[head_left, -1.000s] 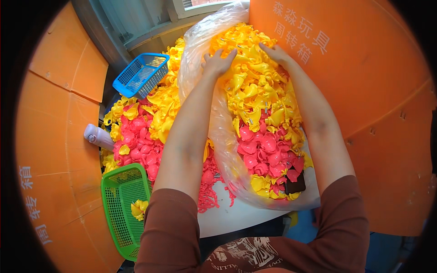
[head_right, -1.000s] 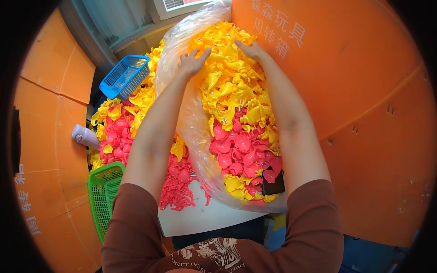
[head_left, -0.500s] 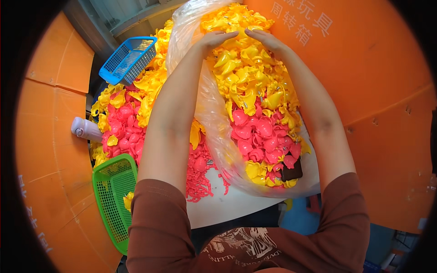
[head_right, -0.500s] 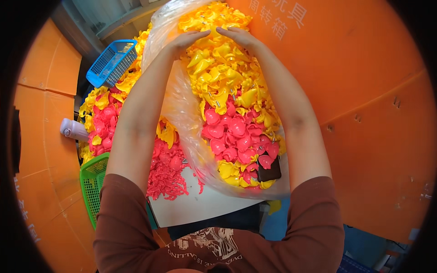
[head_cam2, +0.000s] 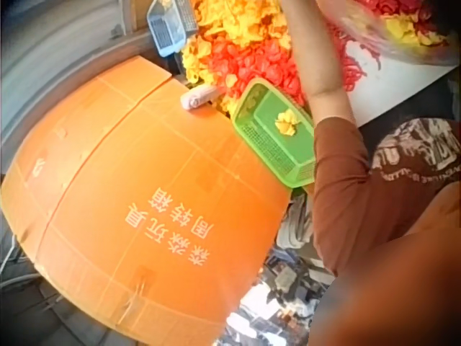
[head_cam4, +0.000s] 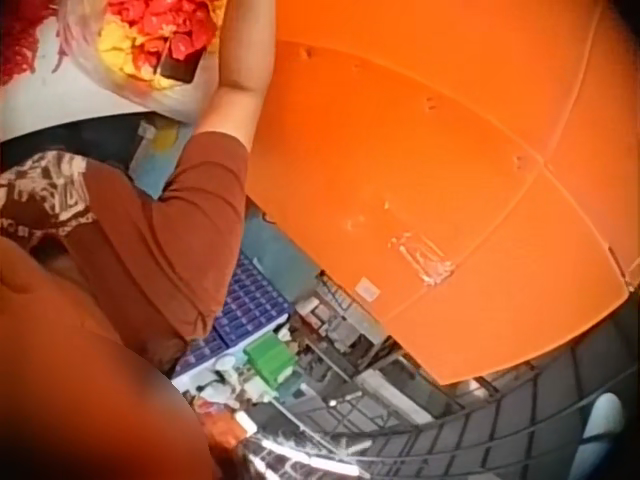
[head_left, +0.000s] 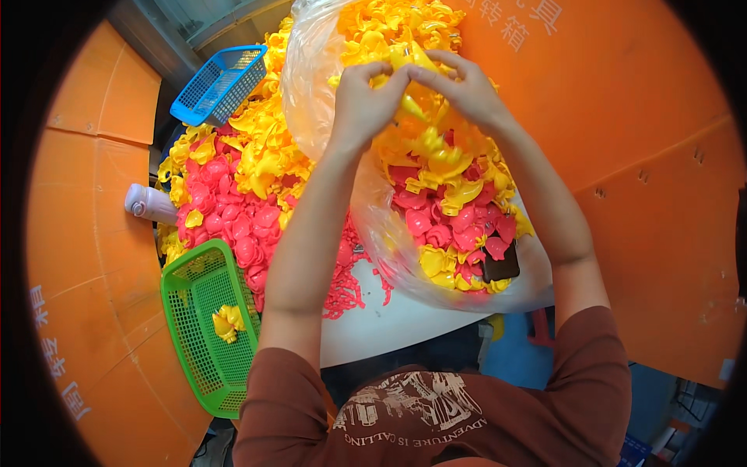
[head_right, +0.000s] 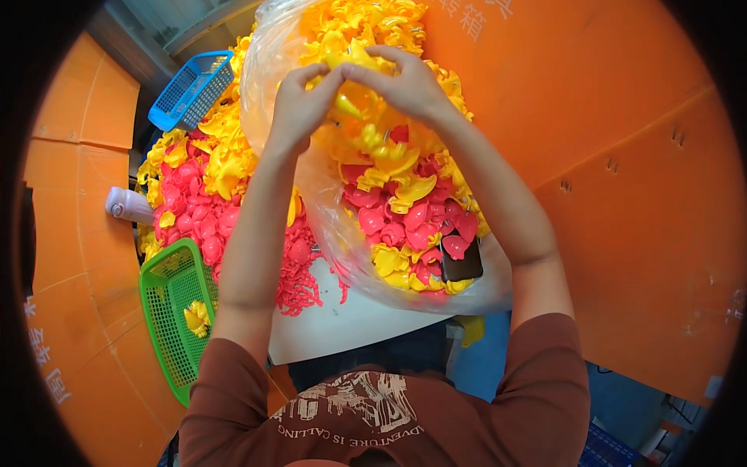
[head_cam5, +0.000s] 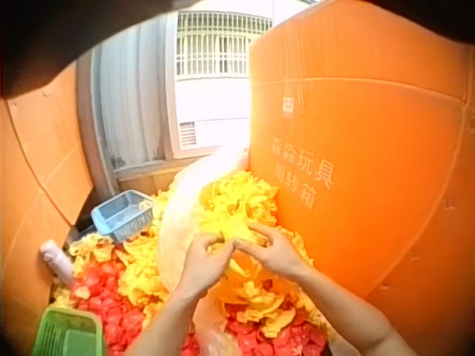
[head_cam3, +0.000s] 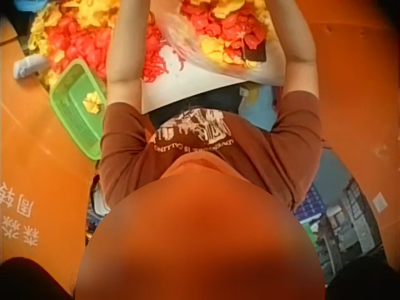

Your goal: Manually assemble yellow and pink plastic toy ducks from component parts at a factory workbench.

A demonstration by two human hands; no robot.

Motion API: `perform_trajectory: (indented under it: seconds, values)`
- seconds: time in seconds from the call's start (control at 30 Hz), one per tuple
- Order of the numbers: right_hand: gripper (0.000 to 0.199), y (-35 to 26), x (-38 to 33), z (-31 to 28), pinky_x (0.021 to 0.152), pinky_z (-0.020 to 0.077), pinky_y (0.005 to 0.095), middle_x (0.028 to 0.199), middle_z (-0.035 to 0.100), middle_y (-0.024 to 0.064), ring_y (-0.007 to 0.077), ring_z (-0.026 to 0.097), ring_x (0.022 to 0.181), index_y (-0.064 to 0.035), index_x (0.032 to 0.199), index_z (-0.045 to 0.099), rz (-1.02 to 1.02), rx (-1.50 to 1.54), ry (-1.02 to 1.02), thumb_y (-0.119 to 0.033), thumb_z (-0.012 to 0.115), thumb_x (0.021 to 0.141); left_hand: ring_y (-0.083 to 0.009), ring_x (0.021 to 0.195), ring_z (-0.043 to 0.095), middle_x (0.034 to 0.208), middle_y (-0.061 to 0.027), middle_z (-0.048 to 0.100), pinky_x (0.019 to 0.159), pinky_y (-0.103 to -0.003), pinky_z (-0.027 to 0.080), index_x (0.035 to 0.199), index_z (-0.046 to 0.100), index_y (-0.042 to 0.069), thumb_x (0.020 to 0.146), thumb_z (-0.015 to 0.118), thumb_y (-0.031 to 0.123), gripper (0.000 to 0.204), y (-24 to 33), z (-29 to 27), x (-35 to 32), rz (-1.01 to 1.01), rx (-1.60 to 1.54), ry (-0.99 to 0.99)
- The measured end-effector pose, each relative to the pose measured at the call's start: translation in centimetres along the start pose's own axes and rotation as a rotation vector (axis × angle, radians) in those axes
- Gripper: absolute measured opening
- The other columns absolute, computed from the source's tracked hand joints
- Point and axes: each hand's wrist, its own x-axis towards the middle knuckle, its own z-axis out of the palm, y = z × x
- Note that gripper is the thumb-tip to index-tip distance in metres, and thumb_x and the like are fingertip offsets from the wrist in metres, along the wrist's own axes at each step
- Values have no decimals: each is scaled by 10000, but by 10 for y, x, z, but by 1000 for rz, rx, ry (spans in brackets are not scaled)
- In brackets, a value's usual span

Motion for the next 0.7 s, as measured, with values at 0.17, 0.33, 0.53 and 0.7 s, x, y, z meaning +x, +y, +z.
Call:
perform_trajectory:
  seconds: [0.17, 0.33, 0.53, 0.7]
  values:
    - [571, -13, -67, 28, 710, 450, 203, 997, 607, 77, 91, 564, 844, 51, 1228, 485, -100, 43, 25, -294, 680, 817, -275, 952, 553, 1007, -166, 567, 827, -370, 442, 815, 607, -16, 749, 699, 197, 242, -34, -4, -57, 536, 252, 272]
    - [400, -2, -107, 35, 816, 456, 259, 1064, 611, 74, 114, 564, 946, 12, 1187, 536, -89, -18, 20, -220, 612, 871, -293, 981, 535, 1052, -136, 560, 883, -392, 387, 944, 573, 32, 725, 706, 188, 300, -60, -5, -101, 599, 187, 116]
    - [410, -1, -112, 42, 822, 458, 290, 1015, 647, 154, 193, 603, 934, -29, 1215, 535, -135, -284, 40, -282, 559, 893, -329, 997, 516, 1106, -157, 530, 861, -453, 379, 1182, 460, 40, 773, 642, 375, 559, -72, -3, -121, 490, 557, 16]
    - [436, -18, -102, 34, 761, 470, 378, 884, 651, 192, 301, 614, 844, -97, 1222, 546, -68, -600, 54, -389, 495, 903, -408, 1073, 477, 1218, -246, 407, 901, -467, 392, 1276, 365, 31, 827, 582, 427, 637, -63, -8, -92, 667, 400, 236]
